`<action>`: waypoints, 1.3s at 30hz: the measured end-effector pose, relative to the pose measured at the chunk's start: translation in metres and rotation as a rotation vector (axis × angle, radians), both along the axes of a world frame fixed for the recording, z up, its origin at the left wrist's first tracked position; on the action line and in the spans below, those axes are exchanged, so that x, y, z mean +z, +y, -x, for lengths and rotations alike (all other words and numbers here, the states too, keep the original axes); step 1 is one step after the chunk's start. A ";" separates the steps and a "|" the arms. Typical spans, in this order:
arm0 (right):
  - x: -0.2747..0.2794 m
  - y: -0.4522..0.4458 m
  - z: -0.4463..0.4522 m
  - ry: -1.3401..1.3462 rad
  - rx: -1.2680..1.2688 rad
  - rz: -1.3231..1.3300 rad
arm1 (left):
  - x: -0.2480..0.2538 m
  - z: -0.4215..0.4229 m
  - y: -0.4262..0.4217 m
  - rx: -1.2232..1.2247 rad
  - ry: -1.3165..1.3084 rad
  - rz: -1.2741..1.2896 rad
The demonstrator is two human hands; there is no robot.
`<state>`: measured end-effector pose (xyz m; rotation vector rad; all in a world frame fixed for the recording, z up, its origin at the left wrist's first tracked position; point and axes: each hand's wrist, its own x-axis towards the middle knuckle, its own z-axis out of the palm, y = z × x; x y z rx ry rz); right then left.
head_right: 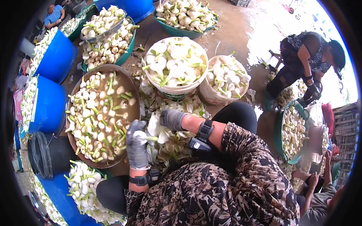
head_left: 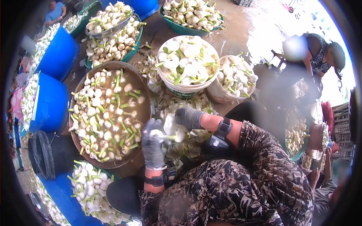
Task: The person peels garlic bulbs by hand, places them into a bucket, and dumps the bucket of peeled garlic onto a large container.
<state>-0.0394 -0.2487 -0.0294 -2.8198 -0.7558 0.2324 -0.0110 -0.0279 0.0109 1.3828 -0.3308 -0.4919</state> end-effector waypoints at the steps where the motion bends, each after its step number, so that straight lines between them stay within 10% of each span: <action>1: -0.008 0.002 0.006 0.074 -0.003 0.090 | 0.002 -0.003 -0.002 0.105 0.209 0.145; 3: -0.015 0.012 0.022 0.318 -0.106 0.057 | -0.013 -0.017 0.003 0.235 0.324 0.334; 4: 0.044 0.022 0.029 0.650 -0.644 -0.397 | -0.013 -0.017 -0.001 0.304 0.215 0.284; 7: 0.020 0.019 0.035 1.072 -0.674 -1.596 | 0.003 0.004 -0.018 0.090 -0.240 -0.093; 9: 0.026 0.020 0.032 0.983 -0.527 -1.637 | 0.001 0.013 -0.029 -0.094 -0.658 -0.305; 12: 0.070 -0.003 0.029 0.548 -0.478 -1.187 | 0.002 0.017 -0.033 -0.093 -0.587 -0.237; 14: 0.104 -0.034 0.033 0.608 -0.923 -1.792 | 0.001 0.011 -0.024 0.013 -0.552 -0.216; 18: 0.090 -0.160 0.047 -0.376 -1.047 -0.385 | -0.006 0.004 -0.003 0.122 -0.532 -0.353; 20: 0.086 -0.200 0.056 -0.180 -1.183 0.124 | -0.019 0.005 0.001 0.097 -0.422 -0.300; 22: 0.106 -0.187 0.043 0.094 -1.248 0.232 | -0.014 0.007 0.004 0.086 -0.274 -0.248; 24: 0.101 -0.172 0.028 0.105 -0.937 -0.395 | -0.017 0.007 0.007 0.134 -0.247 -0.204; 28: 0.118 -0.034 -0.031 0.627 -0.725 -0.819 | -0.015 0.002 0.011 0.185 -0.039 -0.077; 39: -0.112 0.111 -0.215 -0.052 -0.375 0.463 | -0.016 -0.016 0.037 0.369 -0.173 -0.179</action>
